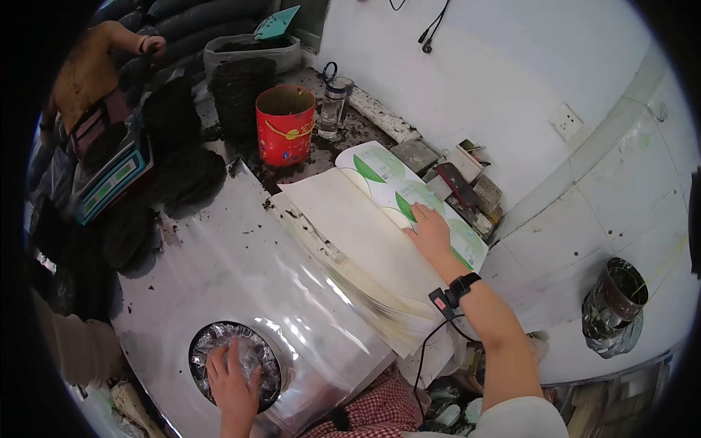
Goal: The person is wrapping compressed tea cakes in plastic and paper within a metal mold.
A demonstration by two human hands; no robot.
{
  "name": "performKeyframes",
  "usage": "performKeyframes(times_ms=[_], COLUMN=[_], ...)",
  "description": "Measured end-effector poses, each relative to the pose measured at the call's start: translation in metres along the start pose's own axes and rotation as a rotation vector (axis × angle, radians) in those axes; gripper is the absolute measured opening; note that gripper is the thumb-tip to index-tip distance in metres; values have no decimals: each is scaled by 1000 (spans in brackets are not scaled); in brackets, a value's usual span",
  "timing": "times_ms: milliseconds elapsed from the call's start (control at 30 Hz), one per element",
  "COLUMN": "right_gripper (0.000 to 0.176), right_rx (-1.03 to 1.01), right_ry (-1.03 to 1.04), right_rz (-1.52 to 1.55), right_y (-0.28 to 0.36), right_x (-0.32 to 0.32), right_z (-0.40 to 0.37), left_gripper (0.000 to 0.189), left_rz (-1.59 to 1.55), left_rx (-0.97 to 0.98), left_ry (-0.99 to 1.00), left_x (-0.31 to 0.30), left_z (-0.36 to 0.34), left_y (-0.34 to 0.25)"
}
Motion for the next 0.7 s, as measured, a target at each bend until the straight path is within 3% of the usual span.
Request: performKeyframes(times_ms=[133, 200, 233, 300, 333, 400, 433, 467, 500, 567, 600, 667, 700], right_gripper=[43, 39, 39, 28, 20, 23, 28, 28, 27, 40, 40, 52, 56], right_rx=[-55, 75, 76, 437, 433, 889, 934, 1208, 1259, 1126, 1131, 658, 480], right_ry=[-5, 253, 258, 315, -34, -281, -427, -611, -630, -592, -539, -362, -94], right_rz=[-101, -56, -60, 128, 274, 938, 1273, 1338, 1028, 940, 993, 1215, 1198], right_y=[-10, -18, -14, -36, -68, -193, -236, -283, -322, -222, -166, -19, 64], right_x=[32, 46, 33, 21, 4, -15, -32, -41, -57, -82, -53, -18, -15], right_z=[-11, 0, 6, 16, 22, 11, -1, -30, -48, -18, -16, 14, 18], left_gripper=[74, 74, 73, 73, 73, 73, 68, 66, 65, 64, 64, 61, 61], left_rz=[25, 23, 25, 21, 26, 40, 52, 64, 70, -40, -160, -242, -208], left_rx=[-8, -2, -7, -23, 12, 11, 26, 33, 46, 30, 58, 88, 36], left_ry=[9, 10, 12, 2, -19, -27, -11, -5, -12, -57, -84, -40, -55], left_x=[1, 1, 1, 1, -1, -4, -1, 0, -3, -13, -20, -18, -18], left_z=[2, 1, 1, 4, 4, -4, -3, 0, 1, 1, -1, -1, -3], left_y=[-2, -3, -3, -2, -4, 0, 0, 0, -3, -3, -2, 7, 15])
Point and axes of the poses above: each hand's wrist, its own z-axis towards the middle knuckle, its own x-axis out of the palm, y = z × x, the point moved 9 cm from there along z, towards the middle knuckle
